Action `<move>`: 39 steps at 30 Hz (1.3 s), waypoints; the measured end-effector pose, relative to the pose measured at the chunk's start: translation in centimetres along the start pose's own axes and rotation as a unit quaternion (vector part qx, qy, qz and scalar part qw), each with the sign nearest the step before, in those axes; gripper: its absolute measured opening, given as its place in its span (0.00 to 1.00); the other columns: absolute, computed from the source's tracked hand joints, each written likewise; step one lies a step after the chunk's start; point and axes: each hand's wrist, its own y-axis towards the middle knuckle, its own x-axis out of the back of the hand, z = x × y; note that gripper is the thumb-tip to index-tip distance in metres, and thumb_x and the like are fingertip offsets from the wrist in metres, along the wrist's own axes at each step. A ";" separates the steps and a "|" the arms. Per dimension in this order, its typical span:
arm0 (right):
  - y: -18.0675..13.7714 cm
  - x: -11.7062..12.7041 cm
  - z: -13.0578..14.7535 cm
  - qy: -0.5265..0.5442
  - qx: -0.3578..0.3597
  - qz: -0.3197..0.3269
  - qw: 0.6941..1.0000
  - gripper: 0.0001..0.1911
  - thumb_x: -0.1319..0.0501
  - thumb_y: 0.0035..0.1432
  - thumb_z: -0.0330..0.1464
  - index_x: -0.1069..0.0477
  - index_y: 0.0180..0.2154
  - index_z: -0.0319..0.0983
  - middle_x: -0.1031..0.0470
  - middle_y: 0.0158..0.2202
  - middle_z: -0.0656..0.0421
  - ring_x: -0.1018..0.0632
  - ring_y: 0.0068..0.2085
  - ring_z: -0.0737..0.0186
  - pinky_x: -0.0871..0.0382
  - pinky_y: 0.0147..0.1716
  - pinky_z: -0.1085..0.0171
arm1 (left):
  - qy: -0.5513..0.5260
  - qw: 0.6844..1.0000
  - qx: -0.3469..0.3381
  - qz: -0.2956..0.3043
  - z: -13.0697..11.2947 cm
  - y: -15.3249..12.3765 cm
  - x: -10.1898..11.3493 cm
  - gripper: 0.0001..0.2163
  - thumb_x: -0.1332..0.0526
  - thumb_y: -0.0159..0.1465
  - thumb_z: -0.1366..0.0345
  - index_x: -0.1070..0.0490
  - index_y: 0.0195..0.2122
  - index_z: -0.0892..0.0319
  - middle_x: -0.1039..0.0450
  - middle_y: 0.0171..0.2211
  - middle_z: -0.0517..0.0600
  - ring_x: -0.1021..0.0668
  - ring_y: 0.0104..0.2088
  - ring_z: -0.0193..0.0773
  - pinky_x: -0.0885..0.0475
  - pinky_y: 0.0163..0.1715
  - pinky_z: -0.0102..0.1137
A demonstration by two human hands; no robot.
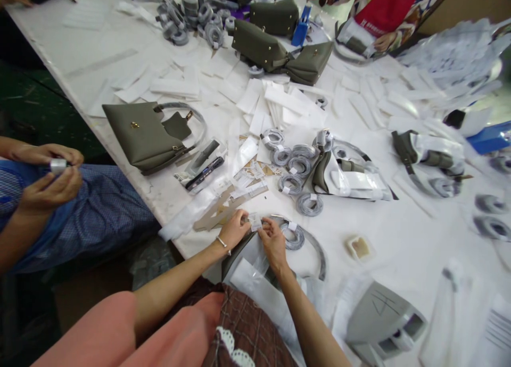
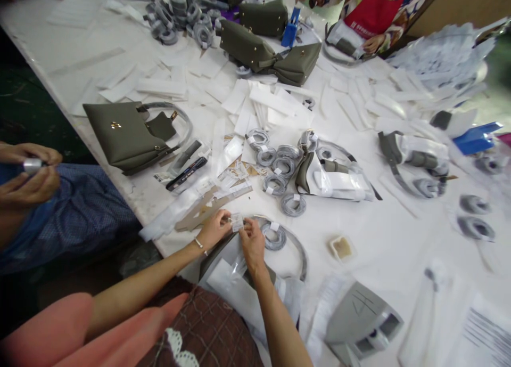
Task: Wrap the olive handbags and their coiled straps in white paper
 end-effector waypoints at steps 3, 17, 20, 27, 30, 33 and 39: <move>-0.2 0.2 0.1 -0.008 0.019 0.011 1.000 0.19 0.40 0.53 0.37 0.30 0.47 0.39 0.22 0.32 0.59 0.23 0.32 0.60 0.29 0.36 0.60 | -0.006 0.997 0.048 0.062 0.2 1.5 -0.2 0.09 0.37 0.58 0.60 0.31 0.37 0.59 0.28 0.25 0.46 0.25 0.26 0.35 0.30 0.27 0.28; -6.0 2.8 -2.7 -0.119 0.067 -0.009 0.991 0.23 0.42 0.59 0.39 0.34 0.55 0.42 0.23 0.48 0.51 0.22 0.47 0.52 0.29 0.50 0.50 | -0.165 0.985 0.026 0.035 -1.8 4.9 -1.2 0.13 0.38 0.51 0.72 0.30 0.39 0.62 0.38 0.18 0.38 0.35 0.18 0.27 0.42 0.20 0.23; -7.4 3.7 -3.9 -0.196 0.107 -0.014 0.975 0.20 0.41 0.59 0.40 0.32 0.54 0.46 0.24 0.51 0.53 0.25 0.52 0.47 0.32 0.54 0.46 | -0.142 0.986 -0.013 0.082 -2.7 4.9 -1.0 0.09 0.36 0.53 0.69 0.28 0.35 0.62 0.36 0.19 0.40 0.34 0.19 0.28 0.40 0.22 0.24; -7.0 3.8 -4.2 -0.312 0.195 -0.039 0.929 0.17 0.46 0.64 0.37 0.34 0.55 0.49 0.24 0.50 0.55 0.24 0.50 0.47 0.30 0.48 0.49 | -0.011 0.985 -0.172 -0.002 -4.9 6.6 -1.1 0.06 0.40 0.57 0.73 0.26 0.33 0.58 0.28 0.28 0.45 0.27 0.31 0.33 0.33 0.36 0.27; -6.7 3.8 -4.3 -0.323 0.210 -0.053 0.921 0.17 0.46 0.65 0.36 0.34 0.55 0.48 0.24 0.48 0.55 0.23 0.48 0.48 0.29 0.46 0.50 | -0.041 0.992 -0.116 -0.005 -5.7 7.3 -1.6 0.07 0.41 0.55 0.74 0.27 0.33 0.59 0.31 0.23 0.44 0.29 0.27 0.33 0.34 0.31 0.26; -6.7 3.7 -4.4 -0.327 0.213 -0.050 0.919 0.16 0.46 0.65 0.36 0.34 0.53 0.47 0.24 0.48 0.55 0.23 0.48 0.49 0.30 0.46 0.52 | -0.052 0.993 -0.105 0.025 -6.6 5.7 -3.5 0.07 0.42 0.57 0.72 0.27 0.36 0.59 0.35 0.20 0.41 0.32 0.21 0.31 0.35 0.26 0.25; -6.6 3.6 -4.0 -0.330 0.209 -0.062 0.919 0.13 0.47 0.65 0.36 0.31 0.49 0.44 0.22 0.43 0.54 0.24 0.44 0.52 0.32 0.43 0.54 | 0.041 0.956 -0.241 0.161 -5.9 2.6 -4.3 0.07 0.43 0.60 0.72 0.27 0.36 0.57 0.25 0.33 0.46 0.25 0.35 0.34 0.31 0.40 0.27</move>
